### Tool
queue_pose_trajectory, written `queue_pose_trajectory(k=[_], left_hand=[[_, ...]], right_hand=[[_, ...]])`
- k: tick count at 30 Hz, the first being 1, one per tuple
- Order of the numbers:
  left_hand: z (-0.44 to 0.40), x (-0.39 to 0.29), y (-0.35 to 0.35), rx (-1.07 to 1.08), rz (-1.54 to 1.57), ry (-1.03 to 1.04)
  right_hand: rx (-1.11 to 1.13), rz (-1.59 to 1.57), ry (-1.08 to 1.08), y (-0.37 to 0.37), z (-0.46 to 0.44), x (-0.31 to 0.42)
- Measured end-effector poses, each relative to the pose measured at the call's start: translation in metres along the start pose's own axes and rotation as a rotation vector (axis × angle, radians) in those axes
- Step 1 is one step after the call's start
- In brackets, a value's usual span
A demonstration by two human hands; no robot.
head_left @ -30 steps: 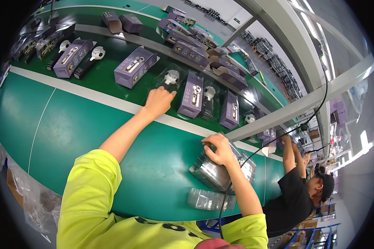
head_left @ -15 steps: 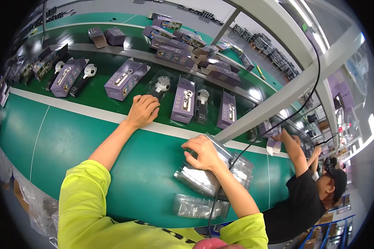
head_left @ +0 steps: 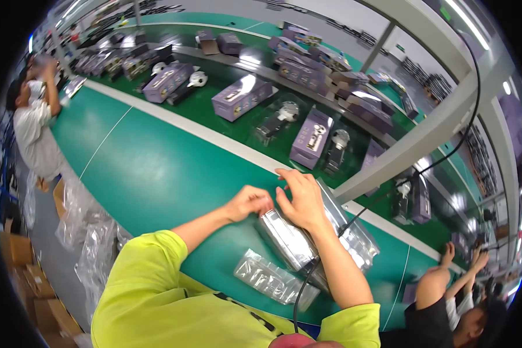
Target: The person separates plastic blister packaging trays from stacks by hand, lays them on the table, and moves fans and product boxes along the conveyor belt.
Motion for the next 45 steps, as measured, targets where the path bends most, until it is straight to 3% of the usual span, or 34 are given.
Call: queue_pose_trajectory(k=[2,4,10,15,19,22,24,25,26,29,31,34,35,39,40,44,45], left_hand=[[0.004,0.004,0.006,-0.004,-0.005,0.044],[0.008,0.004,0.005,0.226,-0.051,-0.008],[0.013,-0.008,-0.016,0.28,0.041,-0.151],[0.022,0.002,-0.029,0.274,0.032,-0.171],[0.04,-0.001,-0.053,0.122,0.028,-0.255],[0.05,-0.009,-0.086,0.094,0.085,-0.25],[0.051,-0.018,-0.122,-0.089,0.078,-0.24],[0.051,-0.022,-0.151,-0.118,0.161,-0.091],[0.05,-0.026,-0.186,-0.128,0.006,0.018],[0.027,-0.099,-0.249,-0.338,-0.991,0.404],[0.004,-0.122,-0.285,-0.519,-1.565,0.383],[-0.049,-0.123,-0.337,-0.502,-1.703,0.121],[-0.058,-0.117,-0.346,-0.498,-1.701,0.128],[-0.084,-0.073,-0.378,-0.271,-1.659,-0.498],[-0.084,-0.061,-0.382,-0.262,-1.654,-0.5],[-0.069,-0.05,-0.398,-0.343,-1.732,0.161],[-0.066,-0.053,-0.377,-0.522,-1.844,0.458]], right_hand=[[0.017,-0.053,0.014,0.002,-0.002,0.002],[0.018,-0.104,0.036,0.004,0.0,0.004],[-0.026,-0.183,0.009,0.007,-0.009,0.006],[-0.05,-0.17,0.138,0.016,-0.008,0.002],[0.08,0.029,-0.04,0.036,-0.02,0.018],[0.12,0.087,-0.056,0.048,-0.031,0.024],[0.174,0.115,-0.1,0.059,-0.037,0.028],[0.182,0.11,-0.11,0.062,-0.041,0.028],[0.189,0.126,-0.09,0.065,-0.043,0.027],[0.207,0.171,-0.023,0.072,-0.046,0.025],[0.222,0.151,-0.015,0.076,-0.05,0.026],[0.273,0.113,0.041,0.082,-0.054,0.029],[0.268,0.117,0.045,0.082,-0.055,0.029],[0.24,0.071,0.057,0.088,-0.06,0.033],[0.243,0.07,0.066,0.09,-0.059,0.033],[0.161,0.068,-0.022,0.096,-0.072,0.038],[0.158,0.07,-0.037,0.095,-0.075,0.037]])
Point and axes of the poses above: each hand's wrist, its own z-axis away from the middle knuckle, its own y-axis out of the palm, x = y × z, the point moved 2 cm from there along -z, towards the middle knuckle, and after that the axes turned 11 degrees about -z, right-handed, at the moved point
